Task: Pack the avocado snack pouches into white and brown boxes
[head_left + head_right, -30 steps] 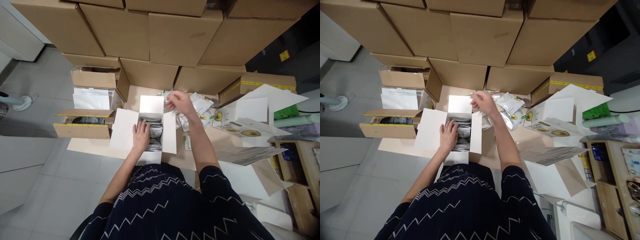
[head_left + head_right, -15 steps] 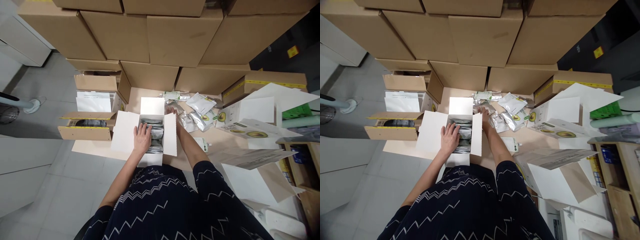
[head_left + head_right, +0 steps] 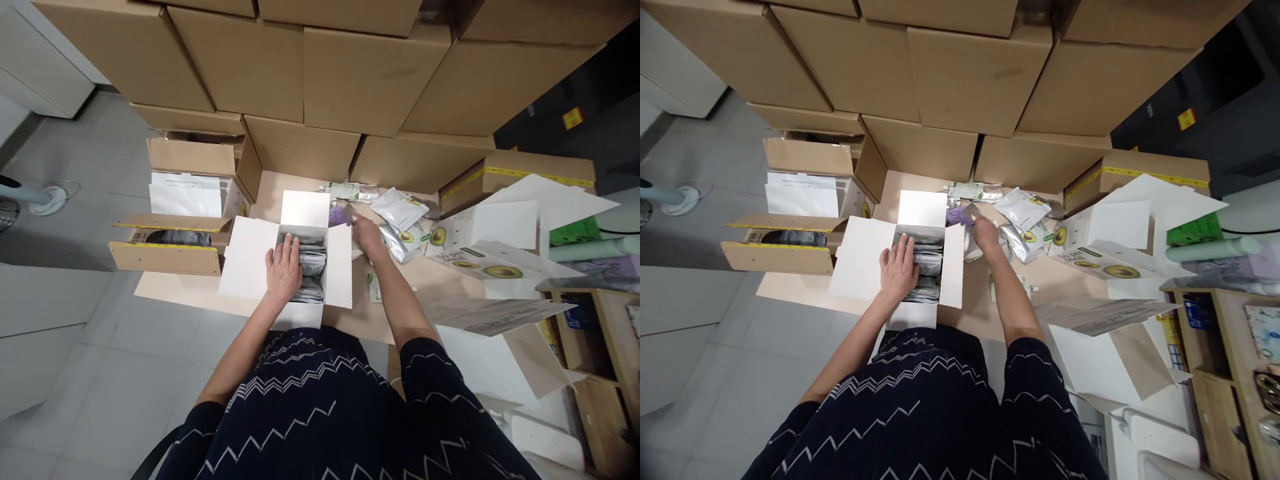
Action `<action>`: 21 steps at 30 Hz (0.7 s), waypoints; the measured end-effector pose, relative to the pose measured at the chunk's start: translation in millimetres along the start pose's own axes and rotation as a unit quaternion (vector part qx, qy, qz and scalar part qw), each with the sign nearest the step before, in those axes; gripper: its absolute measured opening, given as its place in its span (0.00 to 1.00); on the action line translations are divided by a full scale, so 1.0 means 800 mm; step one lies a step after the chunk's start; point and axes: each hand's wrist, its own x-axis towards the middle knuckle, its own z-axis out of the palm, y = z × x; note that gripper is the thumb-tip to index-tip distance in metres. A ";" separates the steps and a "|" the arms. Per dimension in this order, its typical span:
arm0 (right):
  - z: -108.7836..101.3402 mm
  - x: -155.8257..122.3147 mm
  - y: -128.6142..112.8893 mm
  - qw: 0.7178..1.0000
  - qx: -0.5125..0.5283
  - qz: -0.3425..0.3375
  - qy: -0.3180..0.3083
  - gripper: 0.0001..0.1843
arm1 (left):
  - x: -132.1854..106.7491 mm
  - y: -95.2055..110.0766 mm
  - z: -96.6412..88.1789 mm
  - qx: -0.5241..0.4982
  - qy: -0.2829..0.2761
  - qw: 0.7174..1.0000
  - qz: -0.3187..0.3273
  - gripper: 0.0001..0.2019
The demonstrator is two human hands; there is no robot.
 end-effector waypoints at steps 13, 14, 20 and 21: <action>-0.164 -0.057 -0.093 0.936 0.219 -0.275 0.004 0.08 | 0.011 0.006 -0.007 0.024 -0.008 1.000 -0.017 0.40; -0.159 -0.055 -0.103 0.933 0.204 -0.296 -0.026 0.09 | 0.014 0.007 -0.009 0.026 -0.014 0.999 -0.019 0.41; -0.111 -0.038 -0.136 0.931 -0.007 -0.328 -0.158 0.18 | 0.014 0.004 -0.013 0.028 -0.017 0.999 0.005 0.38; -0.102 -0.037 -0.141 0.931 -0.054 -0.319 -0.168 0.18 | 0.012 0.003 -0.012 0.029 -0.010 0.999 0.009 0.37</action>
